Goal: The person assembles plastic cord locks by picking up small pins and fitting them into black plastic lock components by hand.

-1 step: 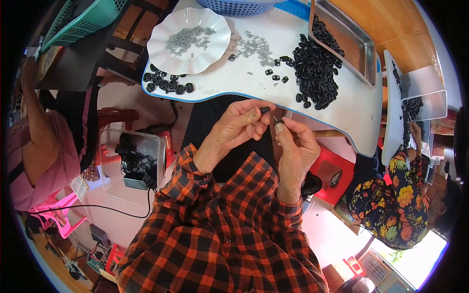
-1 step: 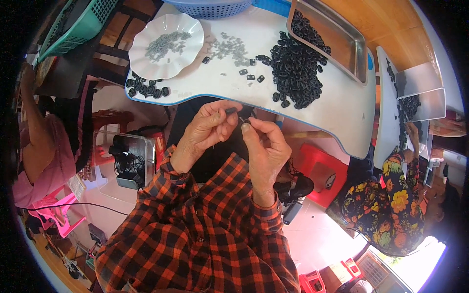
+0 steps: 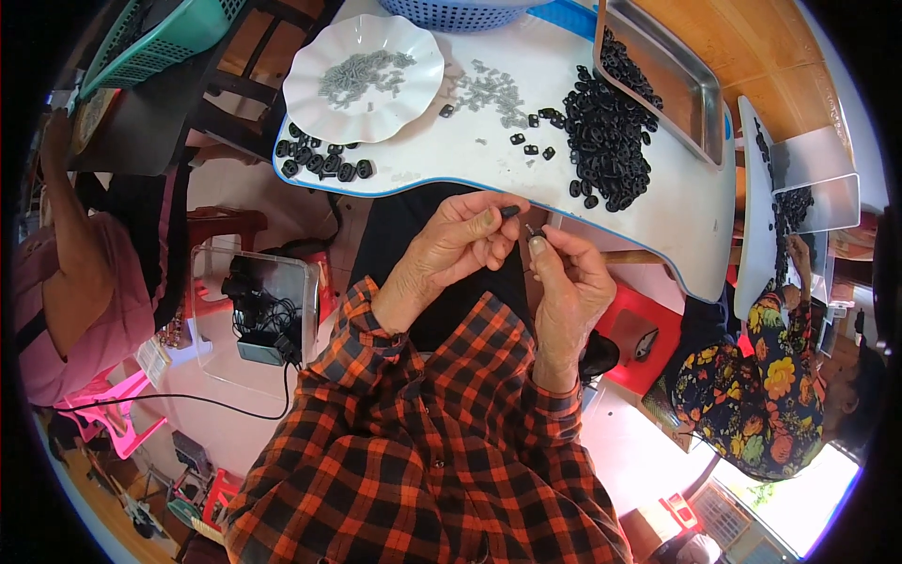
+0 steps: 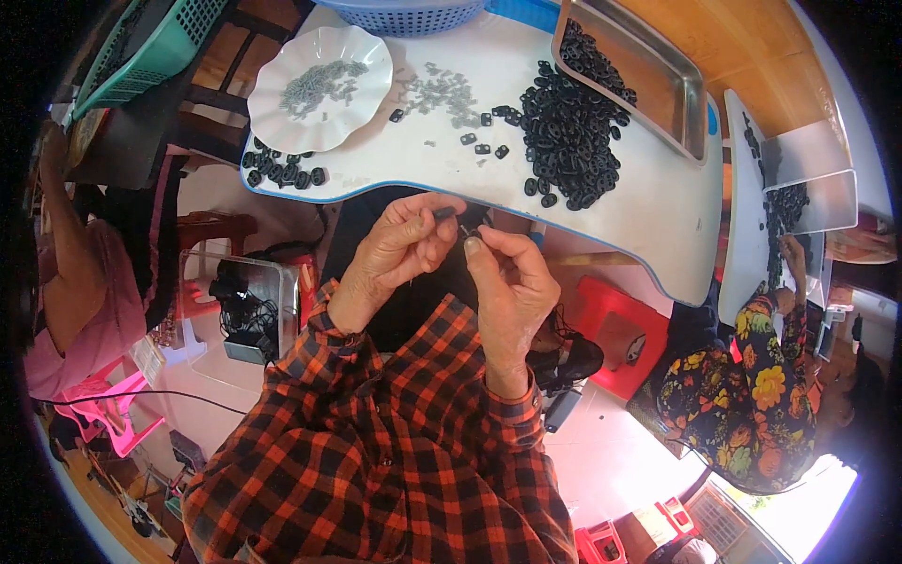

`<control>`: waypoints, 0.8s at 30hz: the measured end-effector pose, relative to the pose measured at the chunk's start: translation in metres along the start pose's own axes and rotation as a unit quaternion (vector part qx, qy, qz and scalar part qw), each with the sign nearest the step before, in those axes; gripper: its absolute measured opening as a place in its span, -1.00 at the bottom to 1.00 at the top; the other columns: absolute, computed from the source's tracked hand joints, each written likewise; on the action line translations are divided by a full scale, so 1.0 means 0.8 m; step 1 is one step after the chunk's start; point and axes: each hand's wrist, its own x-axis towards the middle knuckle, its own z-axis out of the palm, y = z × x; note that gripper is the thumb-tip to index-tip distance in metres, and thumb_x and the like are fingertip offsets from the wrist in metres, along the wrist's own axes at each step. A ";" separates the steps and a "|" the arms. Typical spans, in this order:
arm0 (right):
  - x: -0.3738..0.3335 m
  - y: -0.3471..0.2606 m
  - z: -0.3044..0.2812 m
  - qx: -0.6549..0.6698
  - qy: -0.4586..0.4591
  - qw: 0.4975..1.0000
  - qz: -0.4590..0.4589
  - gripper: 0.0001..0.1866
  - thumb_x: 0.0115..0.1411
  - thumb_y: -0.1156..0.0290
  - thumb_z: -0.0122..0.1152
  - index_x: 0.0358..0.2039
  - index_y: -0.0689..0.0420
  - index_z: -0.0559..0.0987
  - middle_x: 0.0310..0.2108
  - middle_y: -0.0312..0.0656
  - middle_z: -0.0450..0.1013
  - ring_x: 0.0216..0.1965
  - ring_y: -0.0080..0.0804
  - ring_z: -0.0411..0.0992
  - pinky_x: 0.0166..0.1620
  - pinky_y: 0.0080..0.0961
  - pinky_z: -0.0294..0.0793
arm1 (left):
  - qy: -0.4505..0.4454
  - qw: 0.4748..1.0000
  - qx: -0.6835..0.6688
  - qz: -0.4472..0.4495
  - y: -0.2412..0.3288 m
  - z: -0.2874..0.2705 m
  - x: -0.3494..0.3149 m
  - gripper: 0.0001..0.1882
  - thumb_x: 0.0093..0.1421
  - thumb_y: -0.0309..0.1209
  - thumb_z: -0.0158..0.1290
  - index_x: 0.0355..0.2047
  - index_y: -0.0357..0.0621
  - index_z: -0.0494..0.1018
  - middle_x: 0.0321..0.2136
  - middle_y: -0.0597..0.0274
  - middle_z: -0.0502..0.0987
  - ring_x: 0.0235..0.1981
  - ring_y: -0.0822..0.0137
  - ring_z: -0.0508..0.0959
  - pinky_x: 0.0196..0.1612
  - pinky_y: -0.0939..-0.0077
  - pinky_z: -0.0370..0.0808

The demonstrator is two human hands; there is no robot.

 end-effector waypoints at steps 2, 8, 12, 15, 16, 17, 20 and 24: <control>-0.001 -0.002 0.001 -0.005 0.000 1.000 0.002 -0.86 0.03 0.65 0.25 -0.35 0.26 0.58 -0.48 -0.41 0.44 -0.48 -0.78 0.29 -0.40 -0.85 0.26 | -0.005 1.000 -0.011 -0.002 0.000 0.000 0.000 -0.64 0.20 -0.47 0.01 -0.02 -0.42 0.35 -0.37 0.06 0.53 -0.47 0.38 0.58 -0.44 0.59 0.60; 0.002 0.000 0.005 0.030 0.037 0.999 -0.007 -0.87 0.07 0.62 0.23 -0.31 0.26 0.56 -0.47 -0.36 0.46 -0.46 -0.74 0.33 -0.40 -0.82 0.30 | 0.070 0.980 0.178 0.055 -0.002 0.019 0.000 -0.70 0.20 -0.55 0.00 -0.06 -0.39 0.37 -0.31 0.02 0.54 -0.38 0.36 0.59 -0.34 0.57 0.60; 0.002 0.008 0.008 0.063 0.049 0.997 -0.008 -0.87 0.11 0.57 0.22 -0.30 0.27 0.54 -0.45 -0.31 0.47 -0.47 -0.69 0.37 -0.37 -0.77 0.37 | 0.128 0.958 0.239 0.093 -0.010 0.027 0.004 -0.77 0.20 -0.53 0.02 -0.13 -0.30 0.36 -0.20 -0.06 0.53 -0.30 0.31 0.59 -0.20 0.46 0.57; -0.001 0.012 0.013 0.038 0.062 0.997 -0.001 -0.88 0.13 0.56 0.20 -0.29 0.26 0.53 -0.41 -0.27 0.49 -0.46 -0.67 0.39 -0.35 -0.75 0.41 | 0.154 0.955 0.226 0.112 -0.019 0.032 0.006 -0.80 0.23 -0.49 -0.01 -0.15 -0.28 0.33 -0.15 -0.07 0.51 -0.22 0.30 0.57 -0.12 0.44 0.53; -0.001 0.017 0.015 0.038 0.062 0.997 -0.001 -0.88 0.13 0.56 0.20 -0.29 0.26 0.53 -0.41 -0.27 0.49 -0.46 -0.67 0.39 -0.35 -0.75 0.41 | 0.168 0.954 0.217 0.126 -0.023 0.033 0.008 -0.79 0.25 -0.46 -0.03 -0.14 -0.27 0.32 -0.12 -0.06 0.49 -0.18 0.31 0.55 -0.08 0.43 0.51; -0.001 0.022 0.017 0.064 0.068 0.996 0.006 -0.89 0.14 0.56 0.19 -0.29 0.25 0.52 -0.39 -0.26 0.49 -0.43 -0.66 0.41 -0.34 -0.74 0.42 | 0.167 0.954 0.217 0.125 -0.028 0.035 0.009 -0.79 0.25 -0.46 -0.03 -0.14 -0.27 0.32 -0.12 -0.06 0.49 -0.18 0.31 0.55 -0.08 0.43 0.51; -0.002 0.025 0.023 0.089 0.071 0.993 0.014 -0.90 0.15 0.56 0.17 -0.30 0.26 0.51 -0.35 -0.25 0.49 -0.39 -0.64 0.42 -0.32 -0.72 0.44 | 0.158 0.954 0.210 0.143 -0.042 0.038 0.014 -0.79 0.29 -0.41 -0.08 -0.13 -0.26 0.30 -0.05 -0.07 0.44 -0.08 0.30 0.50 0.00 0.43 0.44; 0.002 0.040 0.020 0.089 0.069 0.994 0.011 -0.90 0.16 0.56 0.16 -0.30 0.28 0.49 -0.33 -0.22 0.48 -0.34 -0.60 0.44 -0.24 -0.67 0.48 | 0.156 0.949 0.221 0.161 -0.053 0.040 0.017 -0.84 0.33 -0.46 -0.20 -0.15 -0.29 0.25 -0.02 -0.04 0.42 -0.07 0.37 0.47 0.00 0.53 0.42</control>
